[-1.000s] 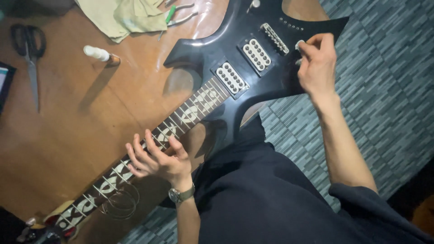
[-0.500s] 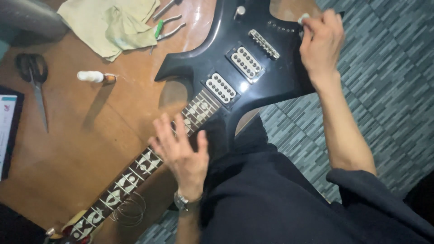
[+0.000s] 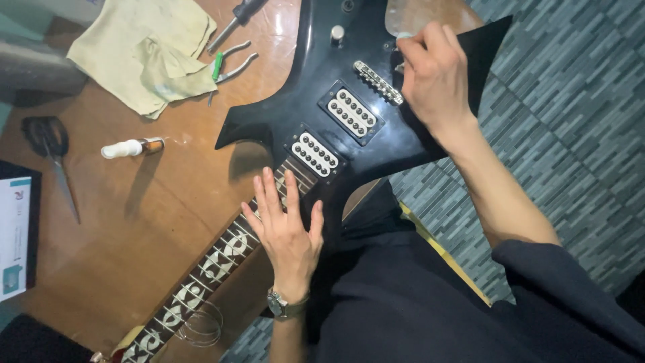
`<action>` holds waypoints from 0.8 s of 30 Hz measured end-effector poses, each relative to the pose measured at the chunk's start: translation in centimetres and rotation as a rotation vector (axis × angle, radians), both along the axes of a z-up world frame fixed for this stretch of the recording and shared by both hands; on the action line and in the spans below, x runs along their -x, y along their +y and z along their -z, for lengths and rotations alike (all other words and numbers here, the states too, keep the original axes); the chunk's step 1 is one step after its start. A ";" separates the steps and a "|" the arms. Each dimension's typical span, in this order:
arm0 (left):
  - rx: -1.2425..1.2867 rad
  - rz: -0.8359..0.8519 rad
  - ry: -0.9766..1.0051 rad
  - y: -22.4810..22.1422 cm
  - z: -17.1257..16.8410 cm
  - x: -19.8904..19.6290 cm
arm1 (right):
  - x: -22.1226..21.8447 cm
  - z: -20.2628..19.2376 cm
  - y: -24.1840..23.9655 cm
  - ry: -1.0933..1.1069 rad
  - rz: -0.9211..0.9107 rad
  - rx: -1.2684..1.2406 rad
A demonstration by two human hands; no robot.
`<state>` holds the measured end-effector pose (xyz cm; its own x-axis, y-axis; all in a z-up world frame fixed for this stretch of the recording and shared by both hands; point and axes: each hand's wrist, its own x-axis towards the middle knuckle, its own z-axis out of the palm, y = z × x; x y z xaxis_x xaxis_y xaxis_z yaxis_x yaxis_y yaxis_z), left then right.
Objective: Cleaning an electric guitar using a cloth and cleaning solution on a workbench.
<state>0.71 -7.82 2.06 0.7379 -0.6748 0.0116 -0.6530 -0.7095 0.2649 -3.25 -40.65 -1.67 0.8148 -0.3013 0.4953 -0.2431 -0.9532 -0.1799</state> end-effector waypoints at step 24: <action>0.014 -0.018 -0.022 -0.5 0.0 -0.1 | 9.8 1.0 -6.8 -0.144 0.175 -0.187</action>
<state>0.76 -8.36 2.01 0.7496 -0.6608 0.0374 -0.6458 -0.7179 0.2600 -13.04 -47.45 -2.71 0.6676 -0.5280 0.5249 -0.3598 -0.8460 -0.3934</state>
